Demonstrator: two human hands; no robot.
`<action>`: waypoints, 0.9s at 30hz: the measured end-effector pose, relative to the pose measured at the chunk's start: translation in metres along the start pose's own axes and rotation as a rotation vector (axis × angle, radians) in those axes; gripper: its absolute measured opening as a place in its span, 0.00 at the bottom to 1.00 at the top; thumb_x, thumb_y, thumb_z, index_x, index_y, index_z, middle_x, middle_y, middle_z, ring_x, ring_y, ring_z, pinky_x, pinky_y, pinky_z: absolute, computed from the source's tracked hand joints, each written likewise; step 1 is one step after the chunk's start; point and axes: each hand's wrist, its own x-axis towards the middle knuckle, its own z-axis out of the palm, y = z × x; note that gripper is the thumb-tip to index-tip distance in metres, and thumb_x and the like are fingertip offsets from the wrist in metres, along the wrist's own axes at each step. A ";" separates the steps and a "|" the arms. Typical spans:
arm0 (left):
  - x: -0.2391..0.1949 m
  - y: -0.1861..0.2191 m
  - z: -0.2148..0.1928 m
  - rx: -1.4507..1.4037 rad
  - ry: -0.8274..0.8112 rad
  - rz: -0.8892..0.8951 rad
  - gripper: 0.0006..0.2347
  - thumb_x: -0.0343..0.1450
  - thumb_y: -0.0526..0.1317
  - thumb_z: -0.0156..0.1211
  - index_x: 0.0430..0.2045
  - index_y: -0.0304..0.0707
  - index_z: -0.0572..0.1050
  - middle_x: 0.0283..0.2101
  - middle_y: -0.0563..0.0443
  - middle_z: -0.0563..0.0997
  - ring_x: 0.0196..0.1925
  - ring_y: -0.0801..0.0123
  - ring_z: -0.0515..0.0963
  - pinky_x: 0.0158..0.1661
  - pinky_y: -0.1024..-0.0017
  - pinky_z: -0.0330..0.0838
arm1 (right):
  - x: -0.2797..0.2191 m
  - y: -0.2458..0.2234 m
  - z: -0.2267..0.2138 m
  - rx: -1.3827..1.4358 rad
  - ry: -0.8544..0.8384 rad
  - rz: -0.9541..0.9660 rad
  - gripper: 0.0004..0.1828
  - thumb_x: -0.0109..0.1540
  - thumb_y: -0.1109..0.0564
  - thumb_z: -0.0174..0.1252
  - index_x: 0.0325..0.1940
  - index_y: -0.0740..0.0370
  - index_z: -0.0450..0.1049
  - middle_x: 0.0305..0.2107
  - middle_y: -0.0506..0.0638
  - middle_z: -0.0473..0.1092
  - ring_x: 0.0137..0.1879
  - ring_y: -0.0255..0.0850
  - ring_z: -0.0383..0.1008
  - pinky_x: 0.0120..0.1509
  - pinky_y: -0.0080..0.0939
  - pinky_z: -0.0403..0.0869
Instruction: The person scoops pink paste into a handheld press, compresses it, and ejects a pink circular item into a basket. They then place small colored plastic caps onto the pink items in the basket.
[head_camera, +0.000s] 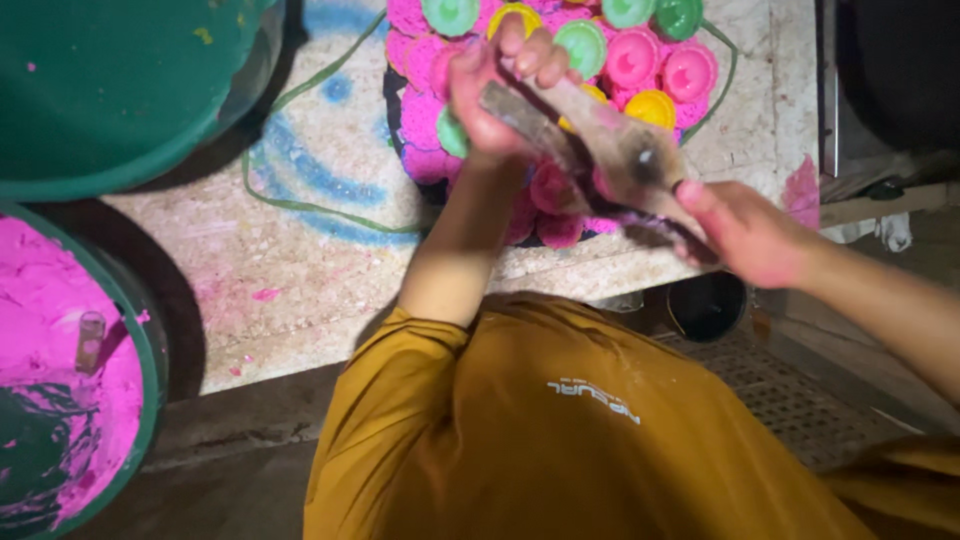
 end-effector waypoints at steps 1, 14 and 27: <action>0.002 -0.002 -0.002 0.017 0.017 0.012 0.12 0.75 0.51 0.48 0.35 0.44 0.67 0.34 0.56 0.70 0.40 0.68 0.71 0.50 0.61 0.73 | 0.000 0.002 -0.003 -0.056 0.026 0.001 0.50 0.63 0.21 0.23 0.29 0.64 0.77 0.19 0.54 0.72 0.28 0.44 0.72 0.38 0.47 0.70; 0.013 0.005 0.001 0.108 0.092 0.008 0.13 0.75 0.52 0.45 0.31 0.44 0.67 0.31 0.57 0.70 0.37 0.68 0.70 0.45 0.63 0.69 | 0.003 -0.004 0.005 0.090 -0.007 0.005 0.50 0.66 0.24 0.25 0.26 0.67 0.77 0.18 0.54 0.74 0.26 0.43 0.75 0.36 0.46 0.74; 0.038 -0.005 0.016 0.205 0.054 0.087 0.17 0.76 0.56 0.45 0.28 0.43 0.66 0.29 0.54 0.69 0.36 0.62 0.73 0.47 0.56 0.71 | 0.005 0.004 -0.011 -0.014 0.184 -0.077 0.47 0.67 0.23 0.28 0.30 0.65 0.75 0.19 0.52 0.73 0.27 0.42 0.74 0.36 0.46 0.72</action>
